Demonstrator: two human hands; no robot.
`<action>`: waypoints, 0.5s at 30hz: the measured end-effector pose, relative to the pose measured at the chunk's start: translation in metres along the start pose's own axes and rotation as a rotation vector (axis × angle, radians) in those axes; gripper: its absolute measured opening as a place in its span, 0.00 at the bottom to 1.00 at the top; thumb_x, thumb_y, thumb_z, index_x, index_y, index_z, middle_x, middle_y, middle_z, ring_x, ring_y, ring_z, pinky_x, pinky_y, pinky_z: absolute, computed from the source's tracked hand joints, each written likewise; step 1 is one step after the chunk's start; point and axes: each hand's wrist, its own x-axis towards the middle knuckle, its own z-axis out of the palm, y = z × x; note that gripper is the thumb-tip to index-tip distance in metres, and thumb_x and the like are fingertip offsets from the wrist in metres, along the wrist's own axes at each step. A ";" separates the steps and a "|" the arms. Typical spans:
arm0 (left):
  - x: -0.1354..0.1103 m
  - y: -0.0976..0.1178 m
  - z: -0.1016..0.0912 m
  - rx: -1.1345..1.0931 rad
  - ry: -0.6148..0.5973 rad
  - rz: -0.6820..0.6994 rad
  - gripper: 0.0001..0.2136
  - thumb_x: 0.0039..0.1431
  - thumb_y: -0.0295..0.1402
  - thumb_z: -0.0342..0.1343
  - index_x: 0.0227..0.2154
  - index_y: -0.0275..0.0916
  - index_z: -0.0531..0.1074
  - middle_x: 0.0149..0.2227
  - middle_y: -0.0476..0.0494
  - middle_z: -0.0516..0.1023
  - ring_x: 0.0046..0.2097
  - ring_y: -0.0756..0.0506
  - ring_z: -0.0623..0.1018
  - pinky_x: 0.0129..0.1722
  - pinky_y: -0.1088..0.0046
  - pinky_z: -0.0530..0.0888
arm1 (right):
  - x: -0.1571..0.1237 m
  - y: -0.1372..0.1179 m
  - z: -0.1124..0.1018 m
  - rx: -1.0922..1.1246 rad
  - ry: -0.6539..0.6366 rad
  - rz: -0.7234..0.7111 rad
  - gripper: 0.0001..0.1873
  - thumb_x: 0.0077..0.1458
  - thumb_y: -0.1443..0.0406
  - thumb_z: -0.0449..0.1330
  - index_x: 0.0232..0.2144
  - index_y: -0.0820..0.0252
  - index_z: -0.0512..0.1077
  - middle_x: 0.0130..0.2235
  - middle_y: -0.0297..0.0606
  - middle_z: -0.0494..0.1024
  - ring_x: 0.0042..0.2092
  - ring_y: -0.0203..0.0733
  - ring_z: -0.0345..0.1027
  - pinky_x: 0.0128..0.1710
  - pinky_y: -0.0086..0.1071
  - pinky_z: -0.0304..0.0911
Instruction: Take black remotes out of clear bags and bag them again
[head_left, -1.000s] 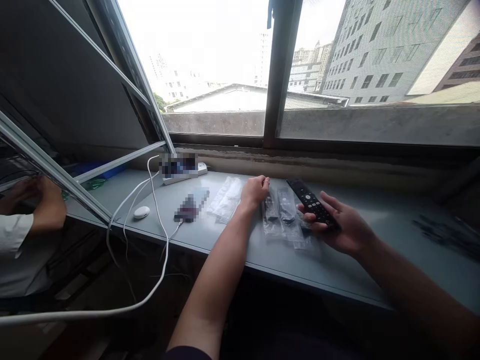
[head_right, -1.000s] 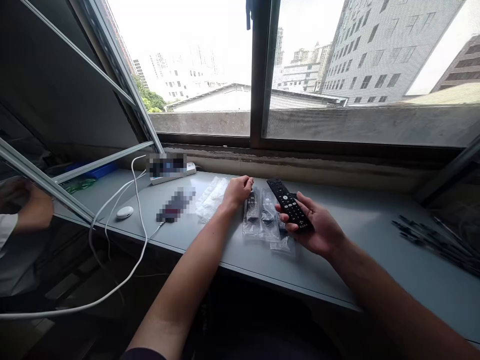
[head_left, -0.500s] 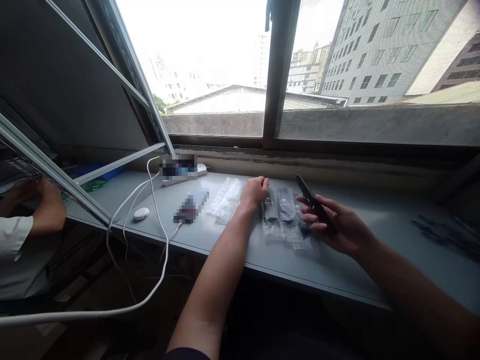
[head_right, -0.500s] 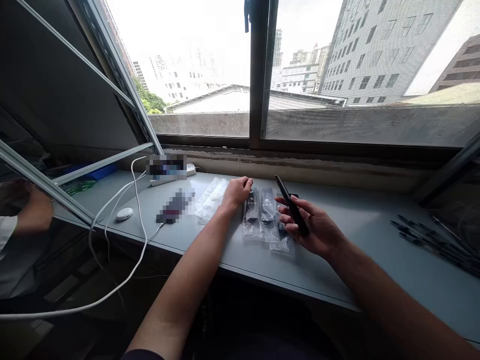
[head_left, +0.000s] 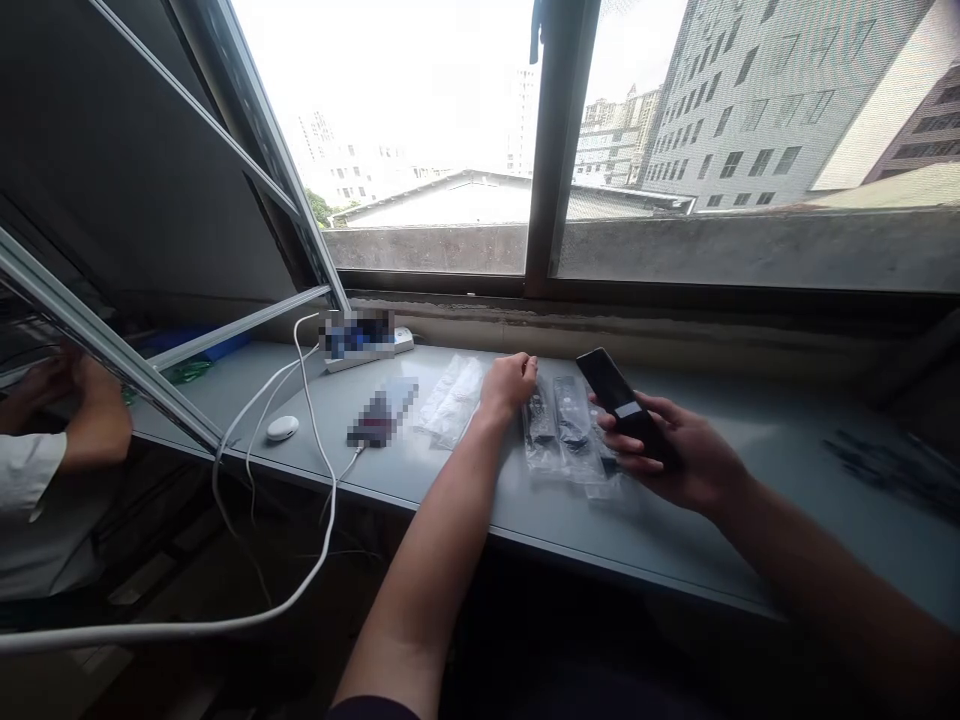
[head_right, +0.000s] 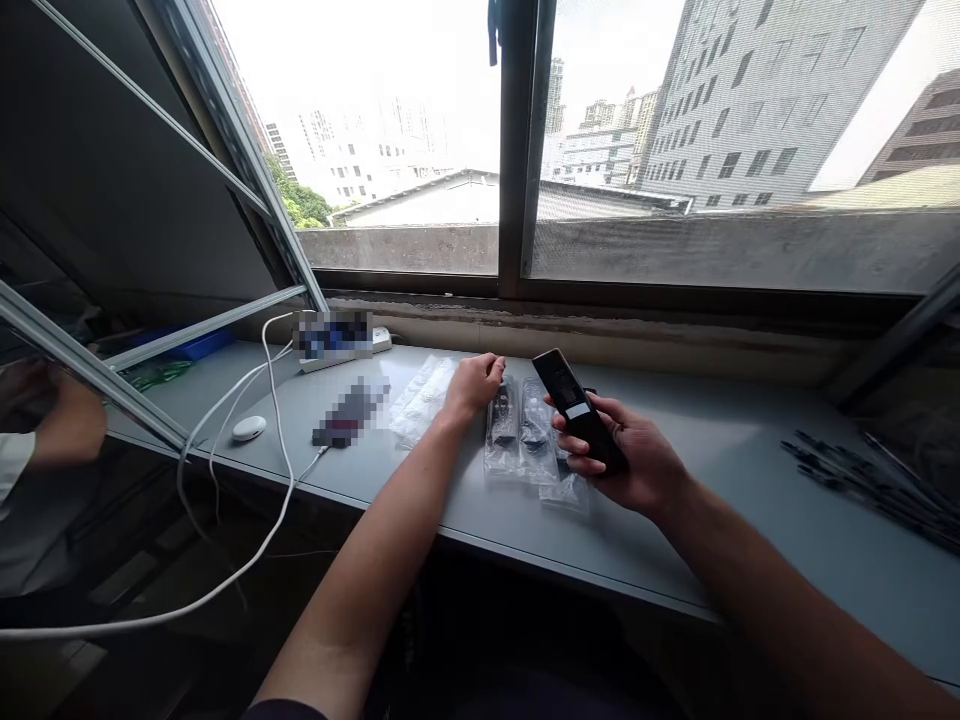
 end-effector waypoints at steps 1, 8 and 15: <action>0.000 0.000 0.000 0.013 0.000 0.010 0.18 0.80 0.42 0.53 0.35 0.43 0.82 0.38 0.39 0.87 0.43 0.40 0.84 0.46 0.67 0.74 | 0.000 0.000 0.001 0.015 0.007 0.005 0.21 0.75 0.64 0.57 0.66 0.61 0.72 0.38 0.42 0.77 0.27 0.38 0.67 0.17 0.27 0.70; -0.001 0.000 0.000 0.037 -0.002 0.016 0.19 0.81 0.43 0.52 0.36 0.43 0.82 0.39 0.39 0.88 0.43 0.41 0.84 0.45 0.68 0.74 | 0.002 -0.002 -0.001 0.059 0.088 0.028 0.21 0.74 0.65 0.61 0.66 0.58 0.72 0.44 0.46 0.80 0.34 0.42 0.76 0.24 0.29 0.79; -0.001 0.002 -0.001 0.011 -0.003 0.006 0.18 0.80 0.43 0.53 0.36 0.43 0.82 0.38 0.40 0.87 0.43 0.41 0.84 0.45 0.67 0.75 | 0.004 -0.001 -0.003 0.066 0.101 -0.014 0.20 0.79 0.61 0.53 0.65 0.62 0.73 0.41 0.48 0.80 0.29 0.42 0.72 0.19 0.30 0.73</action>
